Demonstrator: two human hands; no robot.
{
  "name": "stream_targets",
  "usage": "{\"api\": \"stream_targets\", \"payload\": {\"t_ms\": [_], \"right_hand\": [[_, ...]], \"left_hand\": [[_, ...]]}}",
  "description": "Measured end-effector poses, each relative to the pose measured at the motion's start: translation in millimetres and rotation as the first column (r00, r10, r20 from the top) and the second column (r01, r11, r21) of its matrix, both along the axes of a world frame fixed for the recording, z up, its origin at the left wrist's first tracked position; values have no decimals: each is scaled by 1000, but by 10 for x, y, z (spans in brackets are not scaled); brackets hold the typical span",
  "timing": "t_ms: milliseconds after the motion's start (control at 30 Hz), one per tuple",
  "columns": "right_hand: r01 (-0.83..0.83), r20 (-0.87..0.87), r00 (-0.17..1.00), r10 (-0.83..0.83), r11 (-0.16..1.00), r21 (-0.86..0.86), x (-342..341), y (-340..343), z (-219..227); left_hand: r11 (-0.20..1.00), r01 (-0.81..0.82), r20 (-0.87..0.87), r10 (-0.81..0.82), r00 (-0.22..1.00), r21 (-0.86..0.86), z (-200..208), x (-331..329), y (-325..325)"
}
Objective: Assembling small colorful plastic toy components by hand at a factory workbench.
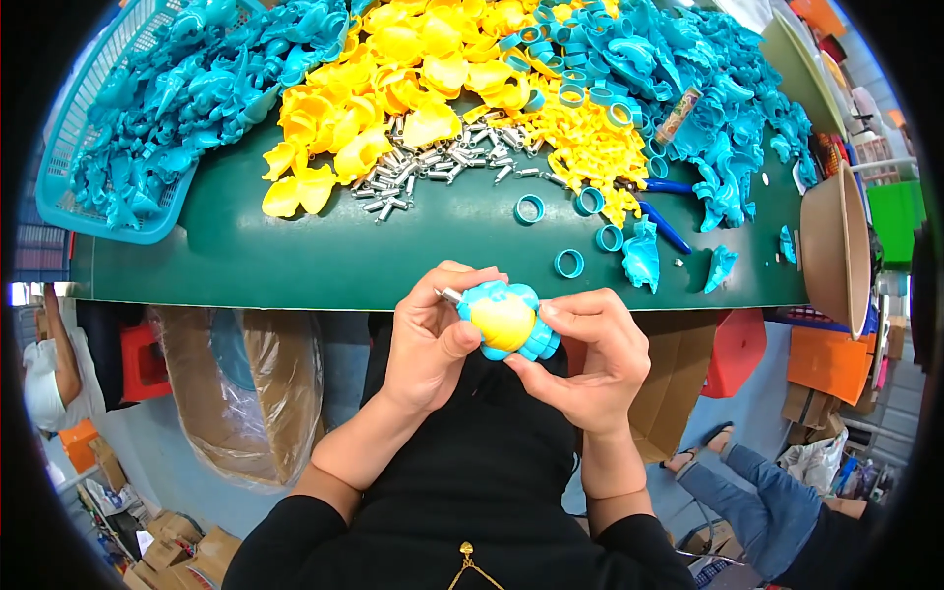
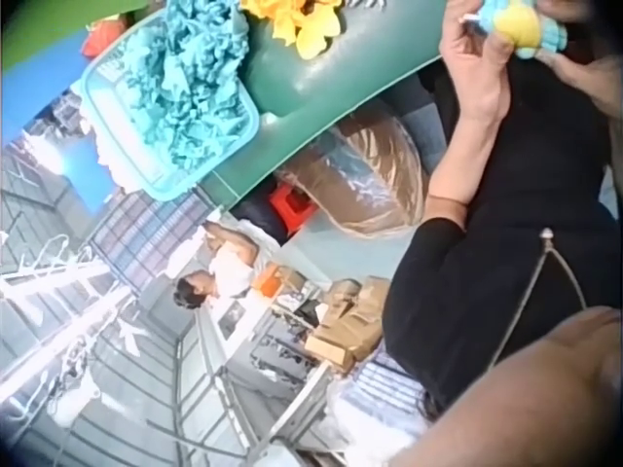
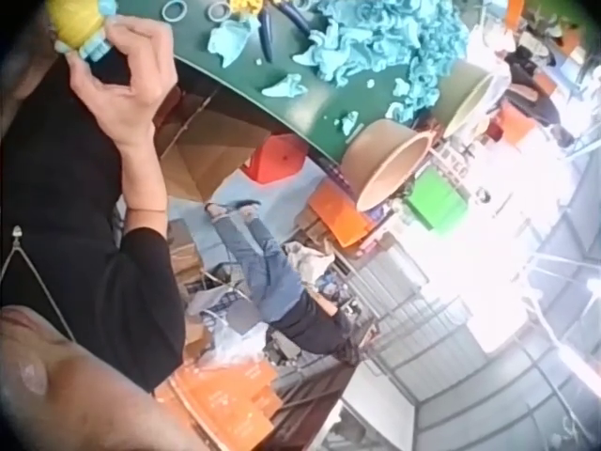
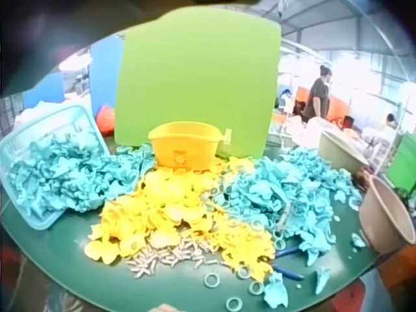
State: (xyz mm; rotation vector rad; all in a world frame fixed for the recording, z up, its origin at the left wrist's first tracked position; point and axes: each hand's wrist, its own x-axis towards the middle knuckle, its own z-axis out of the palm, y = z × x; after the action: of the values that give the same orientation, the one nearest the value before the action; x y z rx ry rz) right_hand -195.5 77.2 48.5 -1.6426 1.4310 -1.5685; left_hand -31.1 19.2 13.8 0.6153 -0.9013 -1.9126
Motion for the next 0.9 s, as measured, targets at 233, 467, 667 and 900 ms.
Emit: {"api": "stream_targets", "payload": {"t_ms": [233, 467, 667, 900], "right_hand": [[-9, 223, 975, -18, 993, 121, 41, -12, 23], [-139, 421, 899, 124, 990, 4, 80, 12, -162], [-194, 336, 932, 135, 969, 151, 2, -13, -67], [-162, 309, 944, 118, 979, 122, 93, -191, -241]], "left_hand": [[993, 94, -258, -72, 964, 71, 60, -47, -92], [994, 65, -386, -28, 922, 83, -205, 21, -49], [857, -98, 139, 193, 971, -506, 58, 141, -234], [891, 29, 239, 90, 967, -454, -14, 183, -317]]}}
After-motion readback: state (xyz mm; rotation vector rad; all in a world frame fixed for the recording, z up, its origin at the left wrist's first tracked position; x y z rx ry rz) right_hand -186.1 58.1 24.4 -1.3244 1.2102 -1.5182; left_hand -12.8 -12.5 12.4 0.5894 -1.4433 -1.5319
